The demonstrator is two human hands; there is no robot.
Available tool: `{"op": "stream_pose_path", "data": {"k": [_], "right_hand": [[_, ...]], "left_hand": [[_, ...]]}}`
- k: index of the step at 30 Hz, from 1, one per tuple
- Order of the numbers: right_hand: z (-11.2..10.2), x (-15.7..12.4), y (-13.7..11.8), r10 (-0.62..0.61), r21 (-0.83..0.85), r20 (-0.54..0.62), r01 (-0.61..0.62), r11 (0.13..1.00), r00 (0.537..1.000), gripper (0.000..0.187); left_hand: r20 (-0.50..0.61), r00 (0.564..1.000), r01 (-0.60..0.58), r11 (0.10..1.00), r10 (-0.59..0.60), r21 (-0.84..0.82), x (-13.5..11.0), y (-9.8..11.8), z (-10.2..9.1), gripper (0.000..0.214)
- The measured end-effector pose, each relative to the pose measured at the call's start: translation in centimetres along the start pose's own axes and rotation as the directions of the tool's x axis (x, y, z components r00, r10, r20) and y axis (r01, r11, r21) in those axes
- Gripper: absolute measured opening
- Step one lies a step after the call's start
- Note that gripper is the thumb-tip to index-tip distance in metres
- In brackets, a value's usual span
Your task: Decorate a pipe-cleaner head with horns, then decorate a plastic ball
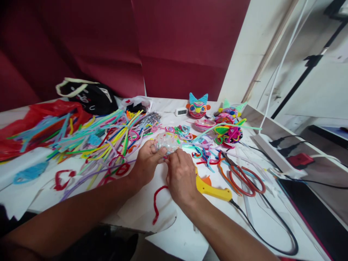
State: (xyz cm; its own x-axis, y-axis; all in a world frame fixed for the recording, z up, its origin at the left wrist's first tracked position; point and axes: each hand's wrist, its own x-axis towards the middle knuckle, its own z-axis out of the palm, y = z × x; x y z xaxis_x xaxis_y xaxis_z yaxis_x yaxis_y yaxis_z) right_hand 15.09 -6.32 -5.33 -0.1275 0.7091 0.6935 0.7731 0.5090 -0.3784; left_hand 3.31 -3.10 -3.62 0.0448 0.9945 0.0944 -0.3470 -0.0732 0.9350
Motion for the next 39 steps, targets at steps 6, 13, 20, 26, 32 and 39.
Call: {"op": "stream_pose_path", "data": {"k": [6, 13, 20, 26, 32, 39], "right_hand": [[-0.15, 0.00, -0.02, 0.002, 0.003, 0.023, -0.002, 1.000, 1.000, 0.018], [-0.12, -0.04, -0.02, -0.033, -0.052, 0.036, 0.035, 0.998, 0.999, 0.019], [-0.28, -0.03, -0.36, 0.013, -0.014, 0.075, -0.012, 1.000, 0.997, 0.017], [-0.57, 0.10, -0.49, 0.123, 0.104, 0.133, -0.137, 0.985, 0.984, 0.015], [-0.54, -0.01, -0.37, 0.162, 0.130, 0.096, -0.174, 0.976, 0.982, 0.012], [-0.43, 0.02, -0.16, 0.033, 0.041, 0.046, -0.035, 0.999, 0.998, 0.016]], "left_hand": [[-0.010, 0.999, 0.041, 0.998, -0.041, -0.040, 0.01, 0.07, 0.15, 0.043], [0.015, 0.999, 0.033, 0.998, -0.032, -0.053, 0.11, -0.03, 0.11, 0.044], [0.030, 0.999, -0.033, 0.999, 0.033, -0.003, 0.13, -0.16, 0.01, 0.040], [0.045, 0.992, -0.125, 0.982, 0.120, 0.145, -0.01, -0.13, -0.17, 0.036], [0.034, 0.989, -0.150, 0.983, 0.147, 0.107, 0.11, -0.06, -0.06, 0.038], [0.041, 0.993, -0.114, 0.982, 0.109, 0.151, -0.18, -0.20, -0.11, 0.037]]}}
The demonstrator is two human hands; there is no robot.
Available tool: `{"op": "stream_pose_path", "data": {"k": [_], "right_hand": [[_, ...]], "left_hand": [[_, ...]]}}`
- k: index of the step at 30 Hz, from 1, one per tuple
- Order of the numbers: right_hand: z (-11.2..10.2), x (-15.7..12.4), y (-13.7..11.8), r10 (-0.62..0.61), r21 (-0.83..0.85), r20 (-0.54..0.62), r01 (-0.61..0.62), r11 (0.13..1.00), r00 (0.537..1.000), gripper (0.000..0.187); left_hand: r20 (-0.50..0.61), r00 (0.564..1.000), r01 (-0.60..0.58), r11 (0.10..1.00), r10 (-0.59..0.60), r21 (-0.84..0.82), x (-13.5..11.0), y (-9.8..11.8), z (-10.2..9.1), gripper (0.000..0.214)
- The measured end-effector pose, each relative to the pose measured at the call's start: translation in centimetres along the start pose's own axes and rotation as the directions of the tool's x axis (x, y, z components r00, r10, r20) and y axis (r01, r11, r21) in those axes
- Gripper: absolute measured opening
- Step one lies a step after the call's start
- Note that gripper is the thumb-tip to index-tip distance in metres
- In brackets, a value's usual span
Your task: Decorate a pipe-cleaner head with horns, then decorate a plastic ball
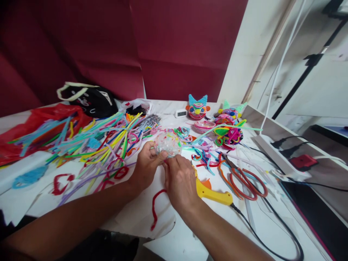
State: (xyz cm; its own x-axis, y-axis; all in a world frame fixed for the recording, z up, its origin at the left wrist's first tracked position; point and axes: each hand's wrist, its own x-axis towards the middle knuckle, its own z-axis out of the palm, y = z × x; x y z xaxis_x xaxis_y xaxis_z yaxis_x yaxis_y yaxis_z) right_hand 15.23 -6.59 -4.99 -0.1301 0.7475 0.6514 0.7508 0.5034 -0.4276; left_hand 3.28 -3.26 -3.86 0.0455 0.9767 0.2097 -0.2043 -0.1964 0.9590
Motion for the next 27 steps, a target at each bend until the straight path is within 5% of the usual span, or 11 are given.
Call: {"op": "stream_pose_path", "data": {"k": [6, 11, 17, 23, 27], "right_hand": [[-0.5, 0.0, -0.3, -0.066, 0.148, -0.016, 0.067, 0.987, 0.998, 0.018], [-0.2, -0.2, -0.5, -0.147, 0.207, 0.073, 0.129, 0.970, 0.986, 0.022], [-1.0, 0.3, -0.6, -0.187, 0.259, 0.141, 0.146, 0.955, 0.972, 0.014], [-2.5, 0.3, -0.2, -0.013, 0.388, 0.141, -0.043, 0.920, 0.990, 0.015], [-2.9, 0.6, 0.4, -0.002, 0.336, -0.004, 0.003, 0.942, 1.000, 0.017]], "left_hand": [[0.042, 0.997, 0.067, 0.988, -0.062, -0.141, 0.2, 0.2, 0.1, 0.036], [-0.106, 0.985, 0.100, 0.956, -0.134, -0.276, 1.7, 0.6, -0.6, 0.038], [0.065, 0.974, 0.225, 0.883, -0.218, -0.412, 3.2, 0.9, -1.8, 0.011], [0.005, 0.912, 0.356, 0.784, -0.411, -0.508, 4.0, 1.3, -2.0, 0.020], [0.004, 0.890, 0.400, 0.777, -0.455, -0.487, 3.7, 1.8, -1.6, 0.028]]}}
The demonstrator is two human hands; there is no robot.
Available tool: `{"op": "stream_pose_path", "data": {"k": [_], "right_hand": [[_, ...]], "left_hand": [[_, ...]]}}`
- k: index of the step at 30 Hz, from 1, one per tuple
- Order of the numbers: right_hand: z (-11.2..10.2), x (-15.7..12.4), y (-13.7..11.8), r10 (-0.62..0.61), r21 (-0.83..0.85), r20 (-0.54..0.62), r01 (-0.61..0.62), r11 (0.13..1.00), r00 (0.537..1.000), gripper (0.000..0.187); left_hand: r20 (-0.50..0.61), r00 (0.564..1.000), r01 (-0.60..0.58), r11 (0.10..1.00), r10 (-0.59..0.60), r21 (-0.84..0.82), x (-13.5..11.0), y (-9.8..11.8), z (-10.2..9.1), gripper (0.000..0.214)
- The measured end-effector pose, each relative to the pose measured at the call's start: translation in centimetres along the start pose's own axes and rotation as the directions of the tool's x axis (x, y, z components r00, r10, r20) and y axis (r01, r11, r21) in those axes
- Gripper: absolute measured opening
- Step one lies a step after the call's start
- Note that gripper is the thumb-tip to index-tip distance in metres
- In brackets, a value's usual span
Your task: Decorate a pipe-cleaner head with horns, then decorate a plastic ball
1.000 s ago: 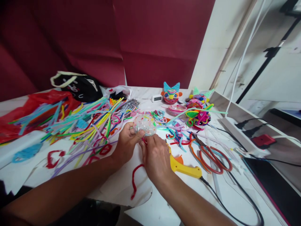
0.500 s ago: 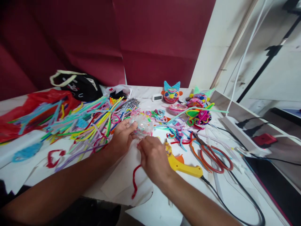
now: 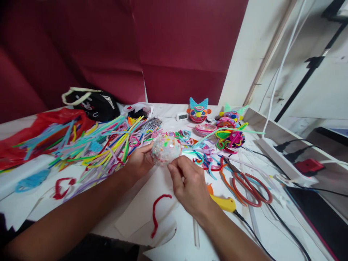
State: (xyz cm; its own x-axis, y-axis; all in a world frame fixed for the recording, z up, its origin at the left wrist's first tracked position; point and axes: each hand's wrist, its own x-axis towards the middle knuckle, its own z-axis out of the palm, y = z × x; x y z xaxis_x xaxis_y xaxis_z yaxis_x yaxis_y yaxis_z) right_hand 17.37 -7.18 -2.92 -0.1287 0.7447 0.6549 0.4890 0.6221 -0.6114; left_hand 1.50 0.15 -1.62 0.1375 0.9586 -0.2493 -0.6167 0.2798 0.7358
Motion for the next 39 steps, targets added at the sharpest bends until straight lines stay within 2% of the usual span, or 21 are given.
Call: {"op": "stream_pose_path", "data": {"k": [3, 6, 8, 10, 11, 14, 19, 23, 26, 30, 36, 39], "right_hand": [[-0.4, 0.3, 0.2, -0.071, -0.109, -0.063, 0.064, 0.992, 0.996, 0.017], [-1.2, 0.5, 0.3, -0.077, -0.177, -0.103, 0.058, 0.982, 0.992, 0.018], [-1.9, 0.8, 0.6, -0.032, -0.206, -0.198, -0.010, 0.978, 0.980, 0.017], [-2.4, 1.1, 0.9, 0.081, -0.154, -0.293, -0.131, 0.979, 0.953, 0.018], [-2.5, 1.2, 1.1, 0.154, -0.099, -0.298, -0.191, 0.976, 0.942, 0.020], [-2.1, 1.4, 1.4, 0.293, 0.003, -0.177, -0.297, 0.955, 0.940, 0.023], [-1.0, 1.1, 1.7, 0.296, -0.040, -0.060, -0.298, 0.954, 0.953, 0.026], [-0.8, 0.9, 1.5, 0.202, -0.109, -0.068, -0.209, 0.972, 0.977, 0.032], [-0.6, 0.9, 1.4, 0.031, -0.150, -0.133, -0.051, 0.987, 0.991, 0.020], [-0.4, 0.7, 1.4, -0.169, -0.326, -0.180, 0.103, 0.940, 0.969, 0.016], [-0.5, 0.5, 1.4, -0.290, -0.451, -0.155, 0.193, 0.871, 0.944, 0.006], [-0.5, 0.6, 1.2, -0.323, -0.507, -0.118, 0.223, 0.833, 0.939, 0.006]], "left_hand": [[0.004, 0.999, -0.050, 0.998, 0.050, 0.041, -0.3, -0.1, 0.0, 0.023], [0.010, 0.998, -0.058, 0.997, 0.057, 0.059, -0.1, 0.1, -0.2, 0.017], [-0.023, 0.999, -0.032, 0.998, 0.033, 0.051, 0.2, 0.5, -0.3, 0.015], [-0.091, 0.996, -0.014, 1.000, 0.017, 0.028, 0.3, 1.0, -0.3, 0.016], [-0.086, 0.996, -0.014, 1.000, 0.015, 0.015, 0.3, 1.1, -0.2, 0.016], [-0.031, 0.999, -0.036, 0.999, 0.036, 0.014, 0.0, 1.3, 0.1, 0.017], [0.033, 0.999, -0.035, 0.999, 0.034, 0.014, -0.2, 1.0, 0.1, 0.019], [0.098, 0.995, -0.038, 0.998, 0.033, 0.050, 0.3, 0.8, -0.5, 0.020], [0.127, 0.989, -0.080, 0.995, 0.071, 0.065, 0.6, 0.7, -0.8, 0.022], [0.136, 0.978, -0.171, 0.983, 0.160, 0.073, 0.6, 0.4, -0.7, 0.018], [0.063, 0.955, -0.294, 0.953, 0.290, 0.077, 0.1, -0.1, -0.8, 0.013], [0.005, 0.920, -0.390, 0.915, 0.392, 0.101, 0.0, -0.4, -0.9, 0.012]]}}
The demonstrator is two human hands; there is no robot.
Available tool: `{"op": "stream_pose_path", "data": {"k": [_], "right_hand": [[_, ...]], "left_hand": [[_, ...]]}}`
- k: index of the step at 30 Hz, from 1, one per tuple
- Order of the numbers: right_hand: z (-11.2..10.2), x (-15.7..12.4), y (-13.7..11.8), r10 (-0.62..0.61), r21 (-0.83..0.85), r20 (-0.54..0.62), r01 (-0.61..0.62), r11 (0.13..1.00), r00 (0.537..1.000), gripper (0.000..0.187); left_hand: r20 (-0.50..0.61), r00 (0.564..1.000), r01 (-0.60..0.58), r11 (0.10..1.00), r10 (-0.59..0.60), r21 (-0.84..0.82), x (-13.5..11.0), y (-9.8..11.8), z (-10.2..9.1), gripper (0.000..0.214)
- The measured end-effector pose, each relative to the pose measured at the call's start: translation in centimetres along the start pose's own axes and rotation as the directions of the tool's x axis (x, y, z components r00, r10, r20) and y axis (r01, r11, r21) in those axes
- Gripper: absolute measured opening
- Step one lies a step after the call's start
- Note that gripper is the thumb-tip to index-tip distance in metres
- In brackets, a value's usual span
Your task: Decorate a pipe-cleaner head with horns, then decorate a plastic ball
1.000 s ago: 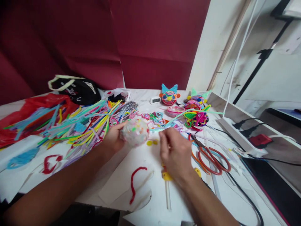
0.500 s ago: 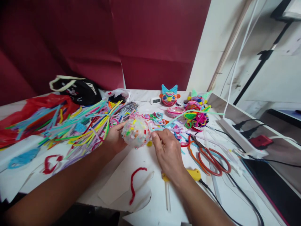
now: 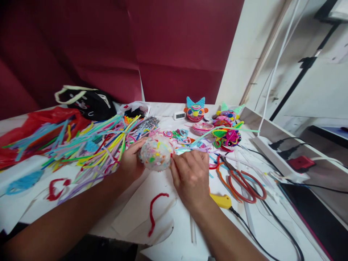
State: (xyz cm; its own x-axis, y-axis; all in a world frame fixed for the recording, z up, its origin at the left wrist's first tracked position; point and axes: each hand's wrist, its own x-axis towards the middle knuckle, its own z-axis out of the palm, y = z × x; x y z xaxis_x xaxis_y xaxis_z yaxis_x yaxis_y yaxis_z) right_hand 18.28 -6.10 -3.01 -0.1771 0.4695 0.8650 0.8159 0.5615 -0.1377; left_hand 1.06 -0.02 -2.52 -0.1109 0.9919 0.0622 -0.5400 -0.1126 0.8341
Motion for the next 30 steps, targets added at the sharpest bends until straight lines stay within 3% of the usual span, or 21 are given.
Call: {"op": "stream_pose_path", "data": {"k": [3, 12, 18, 25, 30], "right_hand": [[0.0, 0.1, -0.1, -0.026, -0.081, 0.028, 0.028, 0.996, 0.999, 0.009], [0.4, -0.1, -0.6, 0.015, -0.173, 0.030, -0.010, 0.985, 0.999, 0.017], [0.2, -0.3, -1.1, 0.062, -0.041, 0.060, -0.059, 0.997, 0.996, 0.014], [0.0, -0.3, -0.5, 0.149, 0.282, 0.190, -0.199, 0.938, 0.970, 0.013], [-0.4, 0.1, -0.7, 0.100, 0.229, 0.036, -0.105, 0.968, 0.994, 0.005]], "left_hand": [[-0.044, 0.996, -0.081, 0.996, 0.083, 0.047, -0.4, -0.2, 0.2, 0.010], [-0.018, 0.992, -0.117, 0.983, 0.121, 0.141, -0.7, -0.2, 0.7, 0.006], [-0.022, 0.989, -0.140, 0.968, 0.147, 0.207, -0.2, 0.2, 0.5, 0.007], [0.112, 0.978, -0.203, 0.930, 0.177, 0.307, -0.1, 1.1, 0.1, 0.014], [0.194, 0.950, -0.305, 0.853, 0.244, 0.424, -0.7, 0.8, -0.4, 0.017]]}}
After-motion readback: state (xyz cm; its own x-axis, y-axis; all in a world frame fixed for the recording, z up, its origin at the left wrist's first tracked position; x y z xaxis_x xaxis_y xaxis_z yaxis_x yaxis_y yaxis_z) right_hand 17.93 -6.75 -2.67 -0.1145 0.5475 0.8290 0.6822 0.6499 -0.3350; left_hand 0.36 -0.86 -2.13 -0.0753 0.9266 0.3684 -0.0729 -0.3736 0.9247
